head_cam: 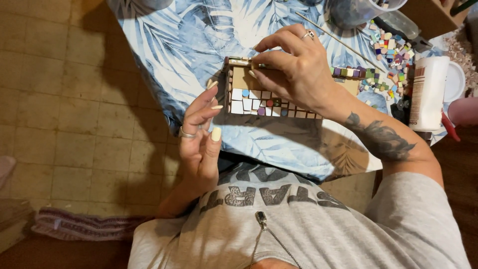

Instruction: Decorating a box by manually applying small mosaic tiles to its surface.

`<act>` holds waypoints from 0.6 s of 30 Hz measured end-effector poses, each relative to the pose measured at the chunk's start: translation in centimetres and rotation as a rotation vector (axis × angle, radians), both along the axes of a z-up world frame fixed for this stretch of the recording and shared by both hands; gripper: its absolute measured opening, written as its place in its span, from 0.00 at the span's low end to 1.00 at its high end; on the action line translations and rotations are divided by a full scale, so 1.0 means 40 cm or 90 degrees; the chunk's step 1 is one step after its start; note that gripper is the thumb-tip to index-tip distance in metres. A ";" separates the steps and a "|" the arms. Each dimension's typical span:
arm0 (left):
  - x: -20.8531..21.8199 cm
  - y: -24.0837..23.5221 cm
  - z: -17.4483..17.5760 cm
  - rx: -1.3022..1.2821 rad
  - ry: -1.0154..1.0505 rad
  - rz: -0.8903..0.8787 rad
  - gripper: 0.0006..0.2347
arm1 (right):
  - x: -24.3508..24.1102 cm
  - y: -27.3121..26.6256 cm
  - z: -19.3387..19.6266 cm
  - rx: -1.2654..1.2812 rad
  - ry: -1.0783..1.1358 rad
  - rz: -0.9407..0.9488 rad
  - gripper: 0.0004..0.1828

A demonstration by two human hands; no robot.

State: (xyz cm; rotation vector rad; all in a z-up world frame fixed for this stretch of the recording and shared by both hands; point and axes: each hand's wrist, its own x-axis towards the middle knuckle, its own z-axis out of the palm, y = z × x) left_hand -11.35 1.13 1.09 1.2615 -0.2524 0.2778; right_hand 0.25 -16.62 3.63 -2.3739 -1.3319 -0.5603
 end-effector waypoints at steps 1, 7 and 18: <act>0.007 -0.002 -0.007 0.000 0.000 0.000 0.10 | 0.002 0.005 0.000 0.000 0.000 0.000 0.06; 0.060 -0.008 -0.070 0.091 -0.048 0.072 0.14 | 0.017 0.043 0.000 -0.037 -0.025 -0.007 0.07; 0.081 0.017 -0.129 0.249 0.013 0.056 0.19 | 0.036 0.069 -0.021 -0.041 -0.040 0.008 0.08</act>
